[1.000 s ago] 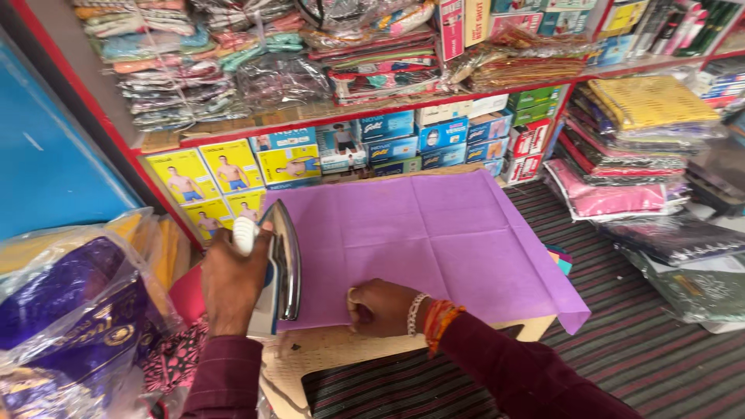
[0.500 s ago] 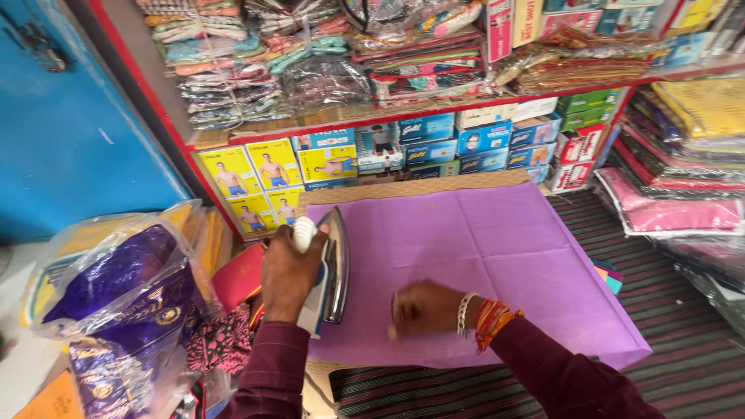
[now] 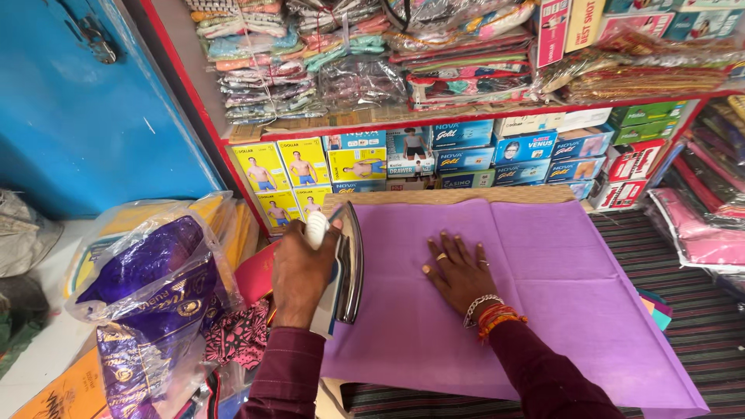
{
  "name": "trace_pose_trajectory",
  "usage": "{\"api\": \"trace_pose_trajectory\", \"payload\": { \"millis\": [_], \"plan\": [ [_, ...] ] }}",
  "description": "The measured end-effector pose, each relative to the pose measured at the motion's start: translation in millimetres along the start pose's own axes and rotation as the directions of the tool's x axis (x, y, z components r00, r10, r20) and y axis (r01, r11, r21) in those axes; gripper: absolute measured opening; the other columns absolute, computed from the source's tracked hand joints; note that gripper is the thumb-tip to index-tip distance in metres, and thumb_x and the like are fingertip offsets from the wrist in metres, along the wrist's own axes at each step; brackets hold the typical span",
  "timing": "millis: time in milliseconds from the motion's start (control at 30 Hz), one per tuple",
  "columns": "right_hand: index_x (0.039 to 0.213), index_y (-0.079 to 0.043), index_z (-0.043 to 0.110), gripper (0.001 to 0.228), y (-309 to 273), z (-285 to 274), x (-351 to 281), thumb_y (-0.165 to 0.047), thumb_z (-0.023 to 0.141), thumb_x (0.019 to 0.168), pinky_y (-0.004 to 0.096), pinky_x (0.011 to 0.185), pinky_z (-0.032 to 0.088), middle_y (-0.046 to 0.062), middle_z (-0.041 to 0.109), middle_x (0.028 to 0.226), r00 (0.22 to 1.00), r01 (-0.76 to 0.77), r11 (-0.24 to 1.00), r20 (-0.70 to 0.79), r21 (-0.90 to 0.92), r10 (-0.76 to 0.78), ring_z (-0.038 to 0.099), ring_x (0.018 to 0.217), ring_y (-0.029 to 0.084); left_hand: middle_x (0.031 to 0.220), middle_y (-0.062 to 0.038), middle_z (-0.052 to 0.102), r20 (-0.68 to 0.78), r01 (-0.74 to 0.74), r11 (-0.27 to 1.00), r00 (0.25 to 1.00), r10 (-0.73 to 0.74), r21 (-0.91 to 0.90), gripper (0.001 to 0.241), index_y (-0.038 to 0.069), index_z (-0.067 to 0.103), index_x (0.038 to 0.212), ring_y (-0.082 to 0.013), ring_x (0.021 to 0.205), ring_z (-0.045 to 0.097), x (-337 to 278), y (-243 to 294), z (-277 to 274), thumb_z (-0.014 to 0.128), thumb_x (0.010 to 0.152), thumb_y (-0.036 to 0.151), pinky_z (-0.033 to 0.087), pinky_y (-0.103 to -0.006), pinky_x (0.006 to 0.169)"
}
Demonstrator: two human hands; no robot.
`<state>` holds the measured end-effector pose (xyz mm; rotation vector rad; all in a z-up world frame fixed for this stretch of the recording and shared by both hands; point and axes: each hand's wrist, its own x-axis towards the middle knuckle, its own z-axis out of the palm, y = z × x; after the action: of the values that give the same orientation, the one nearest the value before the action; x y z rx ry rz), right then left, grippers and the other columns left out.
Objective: The person unfolds a purple fabric on a wooden table and irons it with an electric iron. The person repeatedly moves the iron across the fabric to smooth out wrinkles.
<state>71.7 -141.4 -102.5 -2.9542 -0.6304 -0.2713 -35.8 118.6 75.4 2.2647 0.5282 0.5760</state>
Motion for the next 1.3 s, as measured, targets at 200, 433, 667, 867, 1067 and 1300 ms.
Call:
{"api": "trace_pose_trajectory", "payload": {
  "millis": [200, 433, 667, 867, 1067, 1300],
  "plan": [
    [0.162, -0.029, 0.019, 0.070, 6.9, -6.4, 0.0, -0.061, 0.034, 0.101, 0.059, 0.122, 0.004, 0.005, 0.013, 0.170, 0.999, -0.023, 0.999, 0.044, -0.030, 0.024, 0.011, 0.156, 0.027, 0.096, -0.027, 0.073, -0.035, -0.001, 1.000, 0.999, 0.002, 0.029, 0.058, -0.001, 0.065, 0.105, -0.0454, 0.092, 0.071, 3.9, 0.9, -9.0, 0.073, 0.087, 0.053, 0.053, -0.0550, 0.077],
    [0.162, -0.028, 0.017, 0.072, -19.1, -14.8, -2.9, -0.062, 0.032, 0.101, 0.057, 0.122, 0.003, 0.006, 0.010, 0.170, 0.992, 0.097, 0.995, 0.085, 0.020, -0.098, 0.008, 0.156, 0.026, 0.094, -0.023, 0.074, -0.078, 0.041, 0.998, 0.996, -0.045, -0.057, 0.055, 0.000, 0.065, 0.102, -0.0407, 0.087, 0.074, -2.5, 2.9, -24.3, 0.073, 0.085, 0.052, 0.055, -0.0520, 0.075],
    [0.162, -0.028, 0.016, 0.074, -29.7, -16.9, -0.2, -0.063, 0.032, 0.100, 0.055, 0.123, 0.001, 0.004, 0.009, 0.171, 0.992, 0.100, 0.994, 0.071, 0.045, -0.103, 0.007, 0.156, 0.025, 0.094, -0.024, 0.073, -0.121, 0.054, 0.997, 0.992, -0.048, 0.049, 0.056, 0.000, 0.065, 0.100, -0.0426, 0.091, 0.072, 0.8, -11.2, -34.1, 0.074, 0.087, 0.054, 0.054, -0.0532, 0.078],
    [0.162, -0.027, 0.016, 0.073, -37.0, -20.4, 1.1, -0.063, 0.031, 0.100, 0.056, 0.122, 0.000, 0.003, 0.009, 0.170, 0.988, 0.107, 0.994, 0.115, 0.005, -0.106, 0.007, 0.156, 0.025, 0.097, -0.025, 0.073, -0.039, 0.043, 0.999, 0.998, -0.042, 0.020, 0.051, 0.003, 0.064, 0.107, -0.0441, 0.093, 0.072, 4.0, -16.7, -26.8, 0.075, 0.084, 0.048, 0.055, -0.0536, 0.079],
    [0.160, -0.022, 0.026, 0.065, -27.5, -11.5, 2.2, -0.053, 0.034, 0.103, 0.052, 0.124, 0.006, 0.005, 0.020, 0.169, 0.996, 0.088, 0.991, -0.028, 0.096, -0.086, 0.015, 0.155, 0.026, 0.092, -0.027, 0.073, 0.072, -0.183, 0.983, 0.980, 0.185, -0.032, 0.042, 0.001, 0.063, 0.101, -0.0438, 0.090, 0.073, 2.0, -26.6, 18.8, 0.076, 0.083, 0.036, 0.057, -0.0526, 0.077],
    [0.157, -0.018, 0.034, 0.060, -1.6, 3.5, 7.4, -0.044, 0.036, 0.103, 0.049, 0.124, 0.011, 0.007, 0.029, 0.166, 0.996, -0.013, 0.985, -0.088, 0.175, 0.029, 0.021, 0.154, 0.027, 0.107, -0.023, 0.071, 0.398, -0.234, 0.941, 0.909, 0.123, 0.243, 0.042, 0.003, 0.056, 0.112, -0.0417, 0.098, 0.072, -26.8, 5.8, 92.7, 0.070, 0.093, 0.038, 0.058, -0.0487, 0.085]
  ]
}}
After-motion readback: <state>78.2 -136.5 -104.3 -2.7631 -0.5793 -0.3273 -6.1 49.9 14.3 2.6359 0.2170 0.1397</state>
